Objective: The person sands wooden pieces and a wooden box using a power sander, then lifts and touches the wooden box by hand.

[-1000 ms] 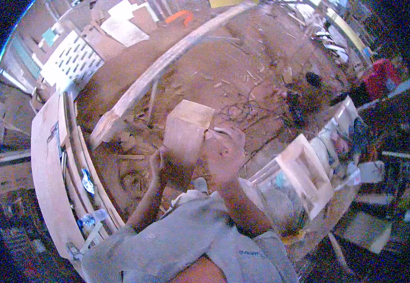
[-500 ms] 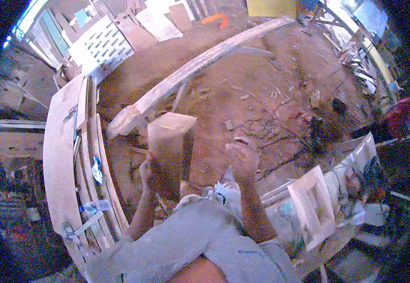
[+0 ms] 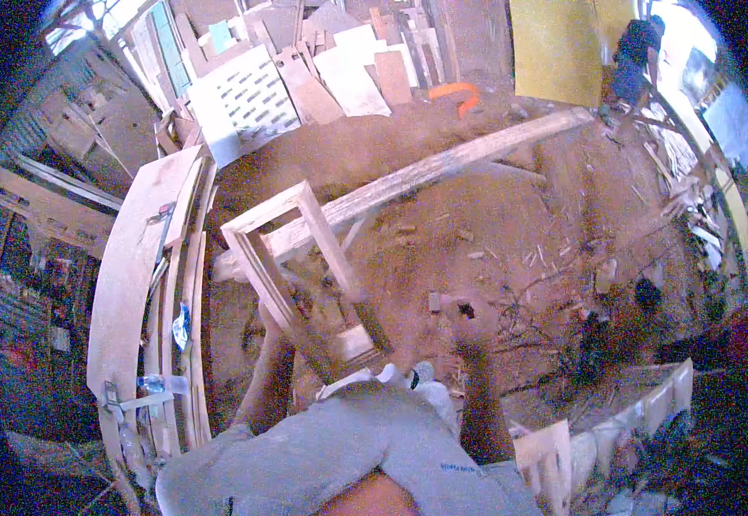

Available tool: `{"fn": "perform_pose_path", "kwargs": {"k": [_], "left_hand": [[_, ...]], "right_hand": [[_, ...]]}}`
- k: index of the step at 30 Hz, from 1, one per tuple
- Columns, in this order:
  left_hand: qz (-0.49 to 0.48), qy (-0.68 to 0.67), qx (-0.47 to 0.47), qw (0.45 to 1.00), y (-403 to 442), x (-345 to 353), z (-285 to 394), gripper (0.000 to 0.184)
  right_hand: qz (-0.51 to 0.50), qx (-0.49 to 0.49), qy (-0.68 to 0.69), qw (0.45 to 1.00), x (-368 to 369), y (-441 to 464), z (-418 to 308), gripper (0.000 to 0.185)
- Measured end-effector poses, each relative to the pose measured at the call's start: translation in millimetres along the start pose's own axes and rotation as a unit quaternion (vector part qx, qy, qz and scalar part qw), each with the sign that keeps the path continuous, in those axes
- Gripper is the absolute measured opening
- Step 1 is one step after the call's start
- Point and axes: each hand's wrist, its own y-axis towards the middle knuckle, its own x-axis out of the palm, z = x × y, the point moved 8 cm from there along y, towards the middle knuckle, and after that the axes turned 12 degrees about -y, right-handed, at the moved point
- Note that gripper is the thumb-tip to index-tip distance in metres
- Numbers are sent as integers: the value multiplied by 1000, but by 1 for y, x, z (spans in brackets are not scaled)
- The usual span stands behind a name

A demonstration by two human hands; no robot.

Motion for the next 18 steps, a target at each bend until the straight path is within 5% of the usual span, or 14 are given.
{"fn": "perform_pose_path", "kwargs": {"k": [4,7,18], "left_hand": [[-122,-155,-26,980,41,-26,-45,47],[-187,-197,-60,961,56,39,-43,47],[-136,-170,-82,972,208,-24,-96,55]], "right_hand": [[-48,39,21,998,0,35,50,12],[-67,41,47,996,-3,63,50,11],[-33,112,101,988,46,145,89,17]]}}
